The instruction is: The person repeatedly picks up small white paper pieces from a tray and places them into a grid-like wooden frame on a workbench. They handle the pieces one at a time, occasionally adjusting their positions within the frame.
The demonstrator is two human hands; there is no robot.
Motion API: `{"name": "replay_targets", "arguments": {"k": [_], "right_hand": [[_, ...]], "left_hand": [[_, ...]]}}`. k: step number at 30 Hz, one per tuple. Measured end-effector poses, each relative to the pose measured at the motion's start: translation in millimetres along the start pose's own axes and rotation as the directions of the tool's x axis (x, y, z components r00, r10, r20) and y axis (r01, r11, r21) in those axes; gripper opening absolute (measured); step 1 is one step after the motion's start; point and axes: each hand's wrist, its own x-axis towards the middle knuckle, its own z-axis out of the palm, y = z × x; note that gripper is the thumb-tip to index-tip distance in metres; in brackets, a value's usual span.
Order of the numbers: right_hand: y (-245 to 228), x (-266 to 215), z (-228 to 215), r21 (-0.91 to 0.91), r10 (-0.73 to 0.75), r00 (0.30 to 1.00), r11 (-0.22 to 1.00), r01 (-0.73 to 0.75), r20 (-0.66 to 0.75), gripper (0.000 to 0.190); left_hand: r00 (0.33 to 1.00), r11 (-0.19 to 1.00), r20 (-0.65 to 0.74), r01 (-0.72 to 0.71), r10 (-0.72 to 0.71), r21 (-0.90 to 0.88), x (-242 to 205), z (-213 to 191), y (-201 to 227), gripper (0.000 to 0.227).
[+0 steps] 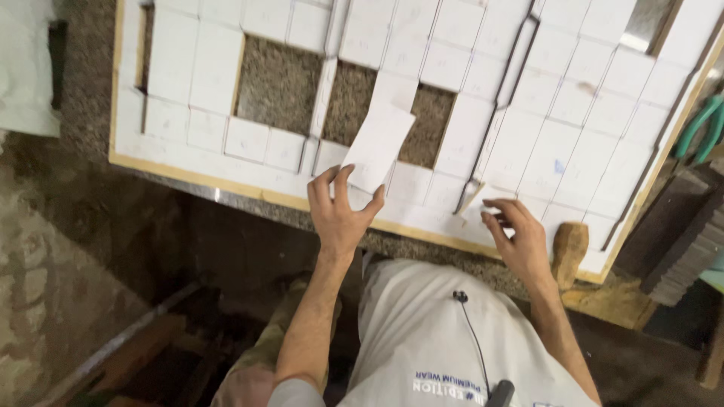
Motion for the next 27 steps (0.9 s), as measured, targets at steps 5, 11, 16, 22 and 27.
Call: {"name": "replay_targets", "arguments": {"k": [5,11,16,22,27], "right_hand": [[2.3,2.2,-5.2,-0.040,-0.047,0.998,0.998,0.045,-0.051,0.026],[9.8,2.9,-5.1,-0.026,-0.024,0.996,0.999,0.022,-0.090,0.025],[17.9,4.0,-2.8,-0.033,-0.031,0.993,0.999,0.027,-0.111,0.025],[20.0,4.9,-1.9,-0.046,-0.051,0.985,0.998,0.044,-0.162,0.024],[20.6,3.4,1.4,-0.163,-0.079,0.965,0.986,0.038,-0.252,0.019]], "left_hand": [[0.996,0.999,-0.087,0.011,-0.007,0.051,23.0,-6.4,-4.3,0.056],[0.992,0.992,-0.123,0.030,-0.015,0.122,31.5,0.1,-29.6,0.060],[0.982,0.983,-0.177,0.095,-0.066,0.159,47.4,7.5,-69.3,0.065],[0.958,0.956,-0.270,0.163,-0.095,0.243,78.3,2.8,-106.8,0.061],[0.943,0.961,-0.327,0.145,-0.062,0.235,121.2,15.7,-130.0,0.064]]}}
